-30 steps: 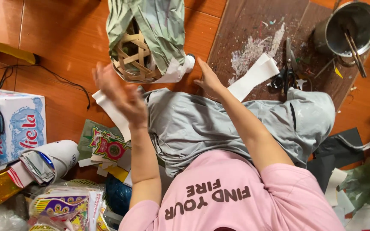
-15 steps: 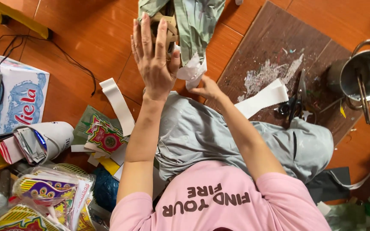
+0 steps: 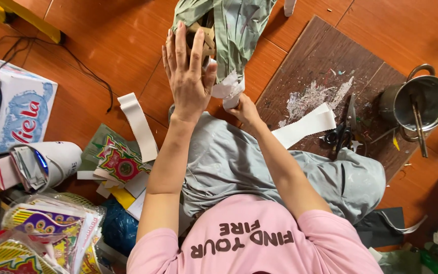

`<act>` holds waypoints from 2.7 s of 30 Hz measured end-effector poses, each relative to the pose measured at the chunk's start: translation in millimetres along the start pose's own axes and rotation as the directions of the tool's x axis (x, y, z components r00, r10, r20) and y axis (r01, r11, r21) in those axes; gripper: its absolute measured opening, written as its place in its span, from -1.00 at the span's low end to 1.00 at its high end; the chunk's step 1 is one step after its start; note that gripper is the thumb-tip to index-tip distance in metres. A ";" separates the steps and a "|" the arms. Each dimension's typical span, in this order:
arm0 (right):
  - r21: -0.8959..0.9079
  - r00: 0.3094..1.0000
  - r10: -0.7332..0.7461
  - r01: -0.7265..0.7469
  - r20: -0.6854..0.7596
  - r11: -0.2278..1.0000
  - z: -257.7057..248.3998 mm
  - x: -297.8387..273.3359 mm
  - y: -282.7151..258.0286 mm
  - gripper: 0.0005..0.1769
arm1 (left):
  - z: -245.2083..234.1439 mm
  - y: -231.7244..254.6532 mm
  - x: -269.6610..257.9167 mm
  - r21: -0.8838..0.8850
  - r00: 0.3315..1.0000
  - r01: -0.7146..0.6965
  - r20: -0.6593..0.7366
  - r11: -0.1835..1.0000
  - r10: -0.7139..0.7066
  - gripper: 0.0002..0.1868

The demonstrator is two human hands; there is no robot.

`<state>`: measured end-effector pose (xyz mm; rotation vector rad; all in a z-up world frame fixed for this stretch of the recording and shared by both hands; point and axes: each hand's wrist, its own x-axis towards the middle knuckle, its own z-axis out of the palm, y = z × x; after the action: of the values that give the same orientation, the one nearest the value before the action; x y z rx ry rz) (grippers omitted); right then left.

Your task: The recorder is assembling a paper animal model by cutting and gluing paper strips onto a frame.

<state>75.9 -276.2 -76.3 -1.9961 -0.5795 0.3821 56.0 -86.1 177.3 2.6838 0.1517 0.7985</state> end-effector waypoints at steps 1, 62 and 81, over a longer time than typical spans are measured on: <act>-0.005 1.000 -0.001 0.001 0.005 1.000 -0.9 -0.8 -3.3 -0.46 | 0.9 -3.9 0.3 -0.002 1.000 0.006 -0.003 1.000 -0.006 -0.35; -0.917 0.833 -0.500 0.361 0.235 0.171 -119.0 84.9 -302.4 -0.43 | 212.2 -218.2 -122.7 -0.471 0.942 0.313 0.264 0.824 -0.207 -0.58; -0.518 0.914 -0.382 0.396 0.139 0.758 -213.4 -5.1 -341.9 -0.22 | 245.3 -250.8 -158.5 -0.458 0.915 0.293 0.388 0.840 -0.108 -0.48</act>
<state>95.7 -298.0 325.8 -2.3197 -1.2028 -0.0298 56.1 47.8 -183.6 2.2031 0.1175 0.2348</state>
